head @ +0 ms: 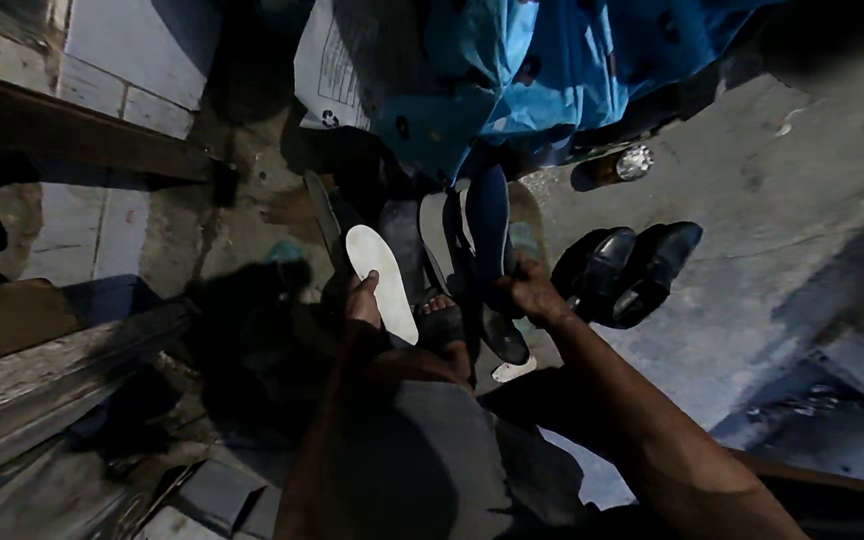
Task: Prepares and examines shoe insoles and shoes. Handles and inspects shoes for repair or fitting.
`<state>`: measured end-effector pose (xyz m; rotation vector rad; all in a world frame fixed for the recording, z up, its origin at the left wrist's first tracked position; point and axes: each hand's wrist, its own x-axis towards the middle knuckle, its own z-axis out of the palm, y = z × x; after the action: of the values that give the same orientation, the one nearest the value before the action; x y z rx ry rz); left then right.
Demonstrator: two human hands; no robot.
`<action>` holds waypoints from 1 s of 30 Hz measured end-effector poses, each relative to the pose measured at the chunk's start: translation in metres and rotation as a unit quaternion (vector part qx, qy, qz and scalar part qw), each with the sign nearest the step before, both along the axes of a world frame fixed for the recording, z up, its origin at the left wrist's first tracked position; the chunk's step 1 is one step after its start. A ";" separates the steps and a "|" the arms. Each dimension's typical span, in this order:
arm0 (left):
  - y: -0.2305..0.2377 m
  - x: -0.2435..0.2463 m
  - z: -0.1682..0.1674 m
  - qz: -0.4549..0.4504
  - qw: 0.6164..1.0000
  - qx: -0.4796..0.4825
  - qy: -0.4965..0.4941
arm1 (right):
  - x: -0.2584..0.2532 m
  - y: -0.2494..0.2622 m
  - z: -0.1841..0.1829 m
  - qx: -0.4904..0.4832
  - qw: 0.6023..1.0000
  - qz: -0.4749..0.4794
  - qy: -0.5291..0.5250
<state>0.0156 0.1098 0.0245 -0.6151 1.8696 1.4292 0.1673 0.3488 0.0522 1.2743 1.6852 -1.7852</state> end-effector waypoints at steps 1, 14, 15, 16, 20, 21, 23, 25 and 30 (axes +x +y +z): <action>-0.003 -0.001 0.005 -0.003 1.000 -0.001 0.013 | -0.001 -0.006 0.000 0.007 1.000 0.013 0.005; -0.037 -0.039 0.024 -0.165 0.938 -0.254 0.171 | -0.062 -0.071 -0.074 0.273 0.918 0.257 -0.131; -0.028 -0.036 0.026 -0.154 0.949 -0.235 0.143 | -0.061 -0.066 -0.075 0.277 0.910 0.276 -0.135; -0.015 -0.030 0.033 -0.126 0.965 -0.202 0.112 | -0.060 -0.061 -0.074 0.275 0.911 0.279 -0.131; 0.009 -0.015 0.041 -0.008 0.999 0.007 0.053 | -0.062 -0.045 -0.056 0.227 0.943 0.213 -0.115; 0.012 -0.014 0.043 -0.008 0.999 0.030 0.037 | -0.060 -0.043 -0.050 0.222 0.945 0.213 -0.109; 0.017 -0.011 0.049 -0.012 0.998 0.059 0.010 | -0.050 -0.043 -0.040 0.212 0.947 0.231 -0.073; 0.018 -0.008 0.048 -0.038 0.996 0.082 0.000 | -0.040 -0.047 -0.031 0.198 0.947 0.253 -0.025; 0.028 -0.008 0.061 -0.056 0.988 0.145 0.013 | -0.026 -0.060 0.008 0.182 0.954 0.233 0.054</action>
<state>0.0078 0.1375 0.0856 -0.3452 1.6462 1.6004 0.1417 0.2892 0.0598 0.8115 2.2272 -1.3246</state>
